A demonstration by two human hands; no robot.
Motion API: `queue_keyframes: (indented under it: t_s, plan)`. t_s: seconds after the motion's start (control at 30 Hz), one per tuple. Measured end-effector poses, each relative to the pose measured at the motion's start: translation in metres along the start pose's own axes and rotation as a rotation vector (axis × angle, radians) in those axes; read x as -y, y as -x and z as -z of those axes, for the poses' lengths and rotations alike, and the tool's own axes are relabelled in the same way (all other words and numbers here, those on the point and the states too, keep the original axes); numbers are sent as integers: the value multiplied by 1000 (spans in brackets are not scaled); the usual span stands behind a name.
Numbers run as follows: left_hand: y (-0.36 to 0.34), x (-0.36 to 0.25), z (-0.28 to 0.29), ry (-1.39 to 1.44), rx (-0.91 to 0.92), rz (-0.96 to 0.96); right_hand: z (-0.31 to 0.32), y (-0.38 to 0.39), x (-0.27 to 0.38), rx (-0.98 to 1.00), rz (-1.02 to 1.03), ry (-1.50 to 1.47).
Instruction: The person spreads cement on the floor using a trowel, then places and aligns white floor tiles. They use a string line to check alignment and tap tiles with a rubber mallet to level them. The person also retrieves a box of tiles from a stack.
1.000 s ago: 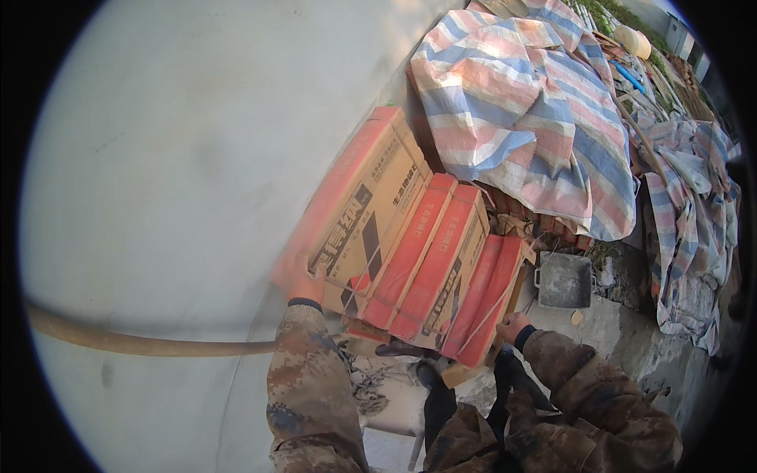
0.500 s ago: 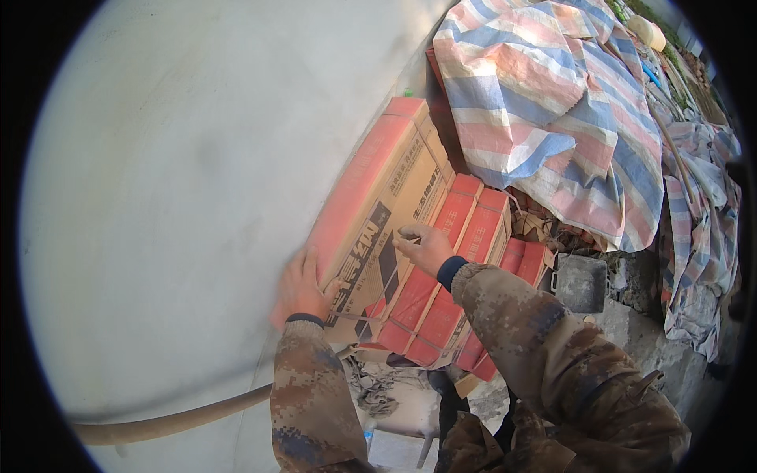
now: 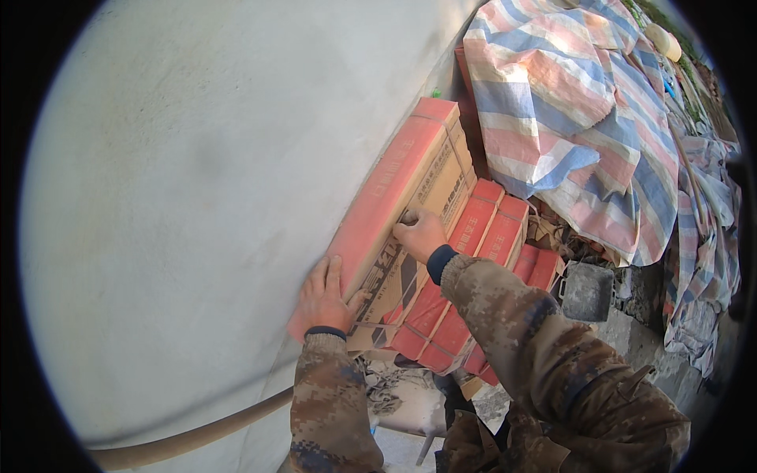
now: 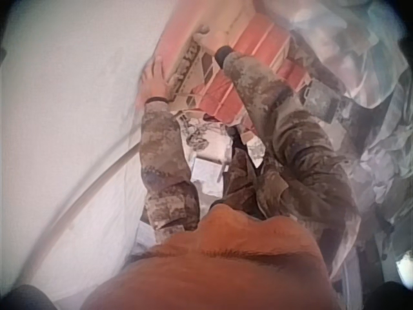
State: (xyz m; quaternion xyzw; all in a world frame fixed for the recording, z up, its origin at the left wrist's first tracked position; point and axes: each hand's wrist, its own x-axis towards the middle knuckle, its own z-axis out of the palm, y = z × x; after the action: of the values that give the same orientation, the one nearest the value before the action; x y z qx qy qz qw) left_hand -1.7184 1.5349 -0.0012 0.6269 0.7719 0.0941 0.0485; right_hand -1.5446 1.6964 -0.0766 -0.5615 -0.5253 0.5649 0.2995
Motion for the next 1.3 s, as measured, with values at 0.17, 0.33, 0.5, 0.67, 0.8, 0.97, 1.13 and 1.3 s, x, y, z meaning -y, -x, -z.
queue_keyframes:
  t_s: [0.17, 0.33, 0.5, 0.67, 0.8, 0.97, 1.13, 1.3]
  plan:
    - [1, -3, 2, 5, 20, 32, 5, -1, 1, 42, 8, 41]
    - [1, -3, 4, 25, 3, 17, 22, 3, -4, 258, 15, -284]
    - [0, -2, 2, 6, 19, 29, 26, 3, -8, 286, 46, -216]
    - [0, -2, 2, 6, 12, 22, 15, 3, -21, 190, 108, -125]
    - [0, -2, 2, 0, 18, 30, 9, 3, -29, 85, 247, -75]
    - [0, -3, 2, 2, 20, 27, 11, 9, -25, 146, 153, -74]
    - [0, -2, 1, 24, -10, 6, 4, 9, -9, 141, 18, -326]
    - [-1, -3, 3, 0, 13, 21, 1, 6, -8, 93, -11, -215]
